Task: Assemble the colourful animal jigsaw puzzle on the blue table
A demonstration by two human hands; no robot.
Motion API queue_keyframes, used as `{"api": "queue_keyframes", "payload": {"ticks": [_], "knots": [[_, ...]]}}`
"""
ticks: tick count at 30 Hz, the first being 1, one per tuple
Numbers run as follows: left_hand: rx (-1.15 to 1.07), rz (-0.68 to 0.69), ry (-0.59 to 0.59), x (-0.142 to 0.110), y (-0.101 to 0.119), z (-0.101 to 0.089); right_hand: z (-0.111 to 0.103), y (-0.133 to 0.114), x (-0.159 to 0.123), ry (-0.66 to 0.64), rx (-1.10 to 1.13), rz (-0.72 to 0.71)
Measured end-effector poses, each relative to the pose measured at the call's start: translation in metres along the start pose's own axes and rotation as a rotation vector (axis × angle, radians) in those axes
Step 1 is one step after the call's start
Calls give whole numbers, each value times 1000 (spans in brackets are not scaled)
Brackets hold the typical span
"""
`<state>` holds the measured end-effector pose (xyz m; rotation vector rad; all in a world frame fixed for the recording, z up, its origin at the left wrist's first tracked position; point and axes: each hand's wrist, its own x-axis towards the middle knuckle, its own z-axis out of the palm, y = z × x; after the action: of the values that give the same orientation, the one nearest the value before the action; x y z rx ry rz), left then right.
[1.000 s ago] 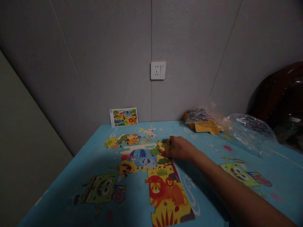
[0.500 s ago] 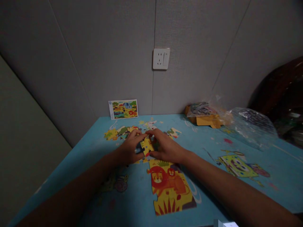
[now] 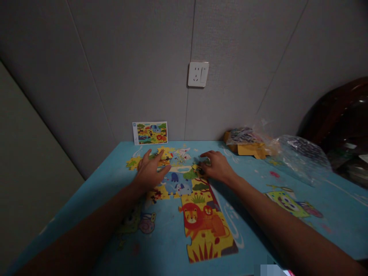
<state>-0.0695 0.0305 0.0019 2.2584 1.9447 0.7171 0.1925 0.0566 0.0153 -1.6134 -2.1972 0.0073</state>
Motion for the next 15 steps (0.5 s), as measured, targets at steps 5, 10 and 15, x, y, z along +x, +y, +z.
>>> {"api": "queue_keyframes", "payload": {"ticks": [5, 10, 15], "knots": [[150, -122, -78, 0, -9, 6, -2, -3, -2, -163, -61, -7], [139, -27, -85, -4, -4, 2, 4, -5, -1, -129, 51, -39], [4, 416, -192, -15, 8, -2, 4, -6, 1, 46, 291, -34]]}}
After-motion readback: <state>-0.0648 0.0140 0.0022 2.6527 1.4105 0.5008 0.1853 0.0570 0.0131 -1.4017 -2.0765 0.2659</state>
